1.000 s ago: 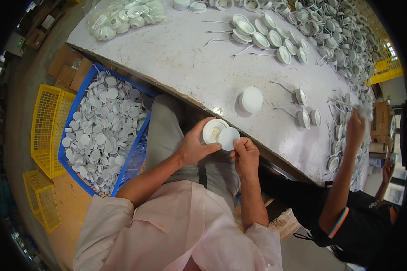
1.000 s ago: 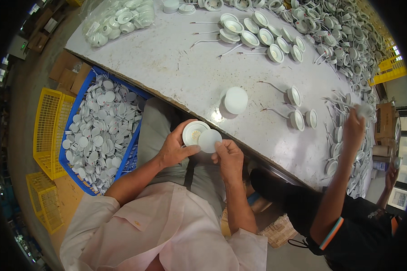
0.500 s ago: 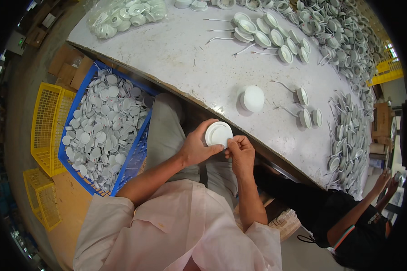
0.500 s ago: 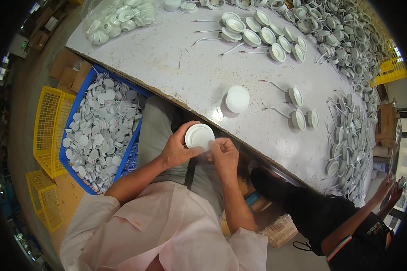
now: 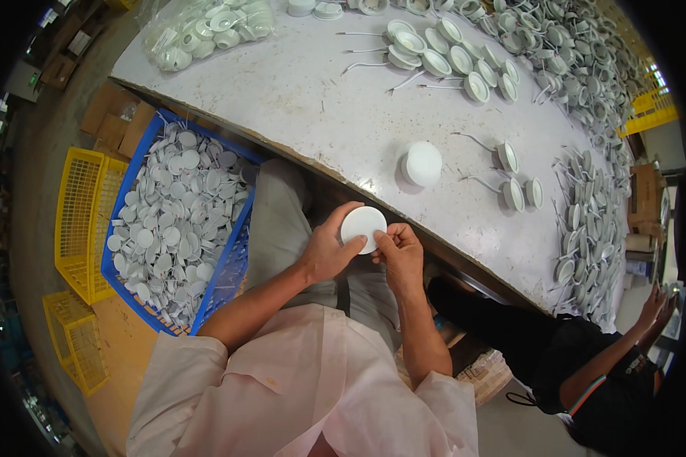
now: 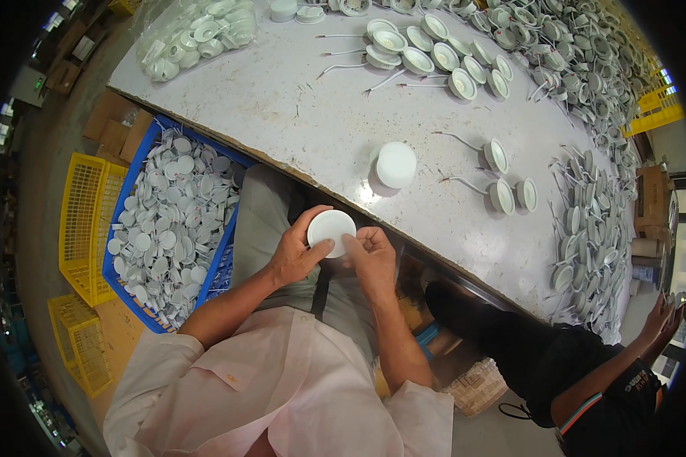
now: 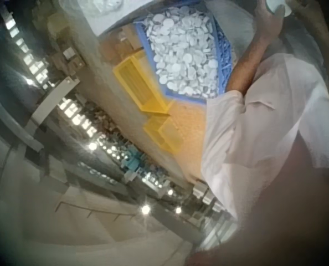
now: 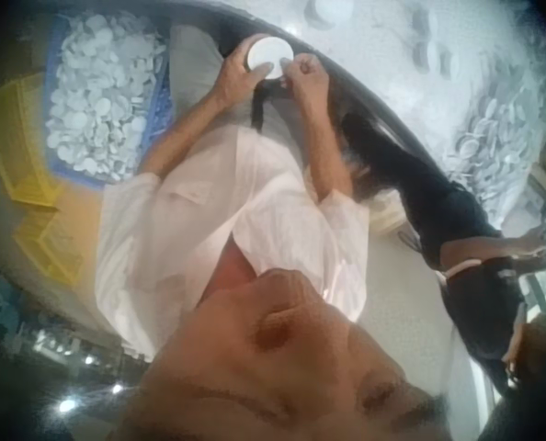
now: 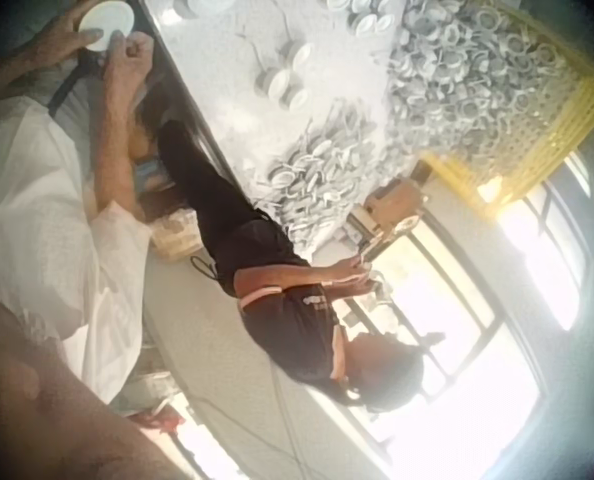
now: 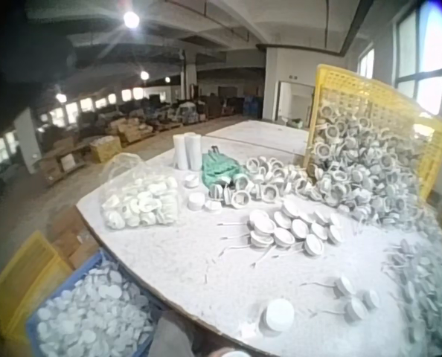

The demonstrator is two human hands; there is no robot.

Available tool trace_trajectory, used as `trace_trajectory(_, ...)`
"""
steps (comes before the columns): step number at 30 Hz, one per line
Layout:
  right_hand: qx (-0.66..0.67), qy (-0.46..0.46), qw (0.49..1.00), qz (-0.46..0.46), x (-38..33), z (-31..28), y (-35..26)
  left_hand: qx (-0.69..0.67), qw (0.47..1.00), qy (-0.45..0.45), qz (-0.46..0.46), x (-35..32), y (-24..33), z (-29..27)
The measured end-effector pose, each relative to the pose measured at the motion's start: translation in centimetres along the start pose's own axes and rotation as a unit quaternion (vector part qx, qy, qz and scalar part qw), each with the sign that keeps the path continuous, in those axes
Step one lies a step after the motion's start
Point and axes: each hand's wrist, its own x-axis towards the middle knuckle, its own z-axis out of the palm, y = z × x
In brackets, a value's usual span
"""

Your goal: Assembling LED light components by placing circular lenses into plastic housings.

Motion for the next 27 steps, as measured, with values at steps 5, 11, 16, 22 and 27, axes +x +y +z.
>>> trace_trajectory(5,0.014,-0.007,1.000,0.010,0.2,-0.1,0.4,0.008,1.000,-0.023,-0.012,0.2,0.2,-0.1)
trace_trajectory(11,-0.009,-0.015,1.000,0.006,0.1,-0.6,1.1,0.007,1.000,-0.008,0.022,0.0,-0.5,0.2)
trace_trajectory(16,-0.104,-0.009,0.993,-0.052,-0.6,-0.1,1.6,-0.081,0.994,0.019,-0.078,0.8,-2.0,-0.5)
trace_trajectory(22,-0.331,0.335,0.821,-0.324,2.9,-6.6,-4.5,-0.209,0.960,0.163,-0.094,-0.8,-5.1,-8.8)
trace_trajectory(27,-0.254,0.399,0.833,-0.286,7.1,-15.3,-8.7,-0.303,0.910,0.244,-0.145,-1.4,-8.5,-14.0)
